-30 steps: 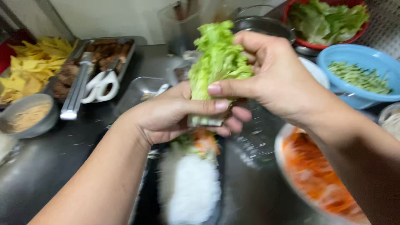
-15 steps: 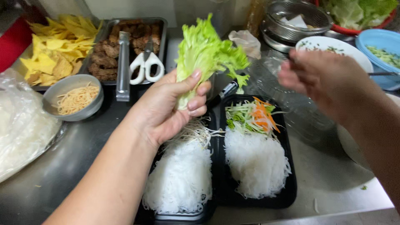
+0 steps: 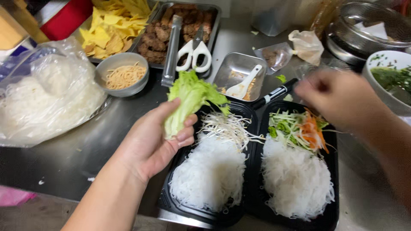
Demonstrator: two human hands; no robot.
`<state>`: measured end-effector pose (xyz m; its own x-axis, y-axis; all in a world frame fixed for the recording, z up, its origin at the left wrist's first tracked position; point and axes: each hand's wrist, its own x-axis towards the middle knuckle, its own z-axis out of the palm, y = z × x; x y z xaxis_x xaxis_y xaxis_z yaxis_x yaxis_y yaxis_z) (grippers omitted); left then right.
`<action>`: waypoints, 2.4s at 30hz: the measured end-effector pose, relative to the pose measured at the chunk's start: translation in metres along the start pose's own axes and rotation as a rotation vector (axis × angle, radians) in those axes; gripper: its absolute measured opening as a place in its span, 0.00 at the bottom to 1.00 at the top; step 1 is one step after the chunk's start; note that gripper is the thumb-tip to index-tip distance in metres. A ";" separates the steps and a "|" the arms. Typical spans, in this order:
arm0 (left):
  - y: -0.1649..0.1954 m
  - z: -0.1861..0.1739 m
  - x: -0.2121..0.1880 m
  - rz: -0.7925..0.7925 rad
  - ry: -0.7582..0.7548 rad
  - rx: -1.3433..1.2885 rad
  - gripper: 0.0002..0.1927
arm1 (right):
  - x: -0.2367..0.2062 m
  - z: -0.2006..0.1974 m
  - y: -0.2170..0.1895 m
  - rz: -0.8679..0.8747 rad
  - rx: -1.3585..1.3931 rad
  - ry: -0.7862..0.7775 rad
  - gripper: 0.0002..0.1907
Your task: The person assembles takeout noodle boxes on a stainless prep table. They place lettuce and bean sprouts onto rice vermicelli in black trays, add shredded carrot and cabbage with tongs, top with crispy noodles and fried meat pieces using tongs and scissors, and a second person adds sauce packets to the trays.
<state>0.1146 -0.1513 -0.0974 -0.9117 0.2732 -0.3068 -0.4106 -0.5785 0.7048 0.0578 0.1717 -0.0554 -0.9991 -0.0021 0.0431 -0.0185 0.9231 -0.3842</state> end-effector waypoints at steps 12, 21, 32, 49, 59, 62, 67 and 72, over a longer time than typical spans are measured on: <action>0.011 -0.045 0.001 0.026 0.049 0.131 0.16 | 0.102 0.071 -0.264 -0.138 -0.264 -0.275 0.25; 0.011 -0.049 0.018 0.012 -0.135 0.082 0.12 | 0.088 0.011 -0.151 -0.087 0.611 -0.226 0.18; -0.022 -0.015 0.058 -0.049 -0.135 0.014 0.06 | -0.185 0.028 -0.015 0.145 1.686 -0.705 0.36; 0.006 -0.017 0.037 -0.203 -0.189 0.369 0.09 | -0.179 0.031 -0.003 0.266 1.437 -0.926 0.34; 0.003 -0.014 0.050 -0.373 -0.143 0.402 0.12 | -0.173 0.036 -0.025 0.567 1.288 -0.748 0.29; -0.003 -0.010 0.048 -0.261 -0.057 0.425 0.12 | -0.177 0.032 -0.025 0.811 1.167 -0.690 0.34; -0.049 0.021 0.044 -0.080 0.065 0.515 0.10 | -0.162 0.039 -0.063 0.651 1.205 -0.688 0.31; -0.043 0.027 0.043 -0.119 0.176 0.415 0.10 | -0.180 0.023 -0.065 0.321 1.784 -0.976 0.28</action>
<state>0.0937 -0.0941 -0.1230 -0.8619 0.1636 -0.4800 -0.5047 -0.1844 0.8434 0.2374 0.1030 -0.0595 -0.6490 -0.6686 -0.3631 0.7175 -0.3790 -0.5844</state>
